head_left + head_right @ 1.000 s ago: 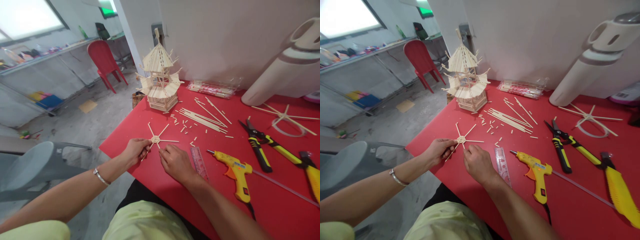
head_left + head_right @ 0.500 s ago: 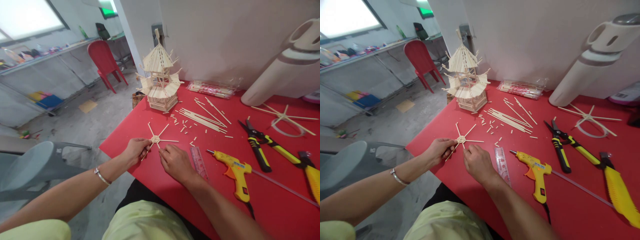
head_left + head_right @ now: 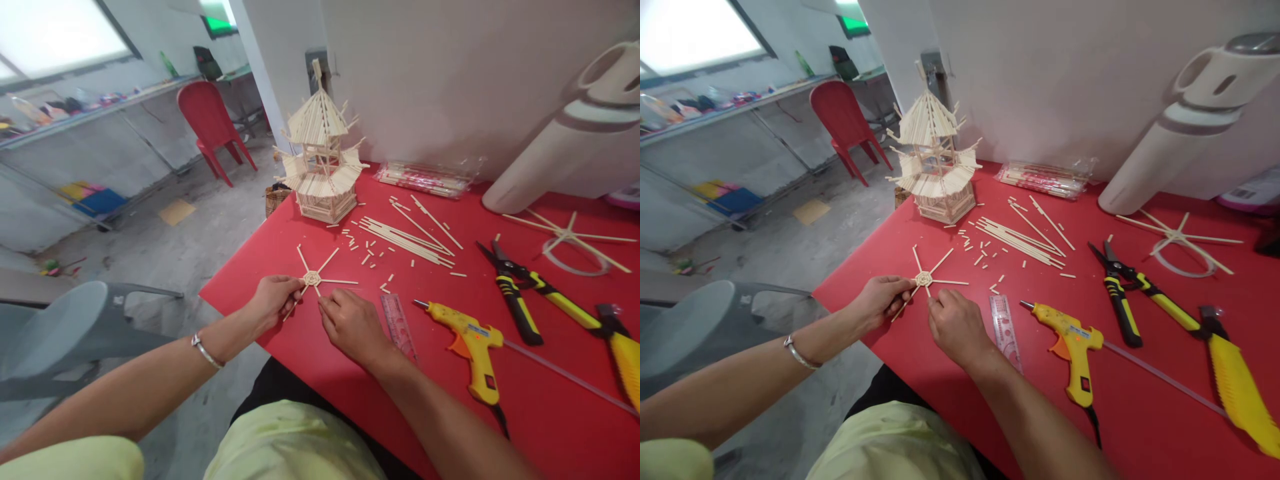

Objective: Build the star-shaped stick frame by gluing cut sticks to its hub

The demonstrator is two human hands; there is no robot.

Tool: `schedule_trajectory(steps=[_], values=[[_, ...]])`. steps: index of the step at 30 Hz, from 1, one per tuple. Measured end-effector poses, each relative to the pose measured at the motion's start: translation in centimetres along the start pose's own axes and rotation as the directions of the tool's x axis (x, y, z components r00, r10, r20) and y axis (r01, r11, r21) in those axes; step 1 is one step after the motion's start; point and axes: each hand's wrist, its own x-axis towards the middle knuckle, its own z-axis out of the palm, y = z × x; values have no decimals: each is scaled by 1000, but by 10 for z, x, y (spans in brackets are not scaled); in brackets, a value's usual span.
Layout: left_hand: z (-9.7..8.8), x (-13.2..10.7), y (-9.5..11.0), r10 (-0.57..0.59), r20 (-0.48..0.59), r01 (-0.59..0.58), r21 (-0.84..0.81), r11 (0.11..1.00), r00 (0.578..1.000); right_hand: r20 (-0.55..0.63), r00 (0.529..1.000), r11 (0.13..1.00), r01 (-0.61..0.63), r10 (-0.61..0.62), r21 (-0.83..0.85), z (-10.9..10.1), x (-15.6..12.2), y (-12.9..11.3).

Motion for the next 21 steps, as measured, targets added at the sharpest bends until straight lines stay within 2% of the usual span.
schedule_trajectory(steps=[21], values=[[0, -1, 2, -17, 5, 17, 14, 1000, 1000, -28, 1000, 1000, 6, -6, 1, 1, -1, 1]])
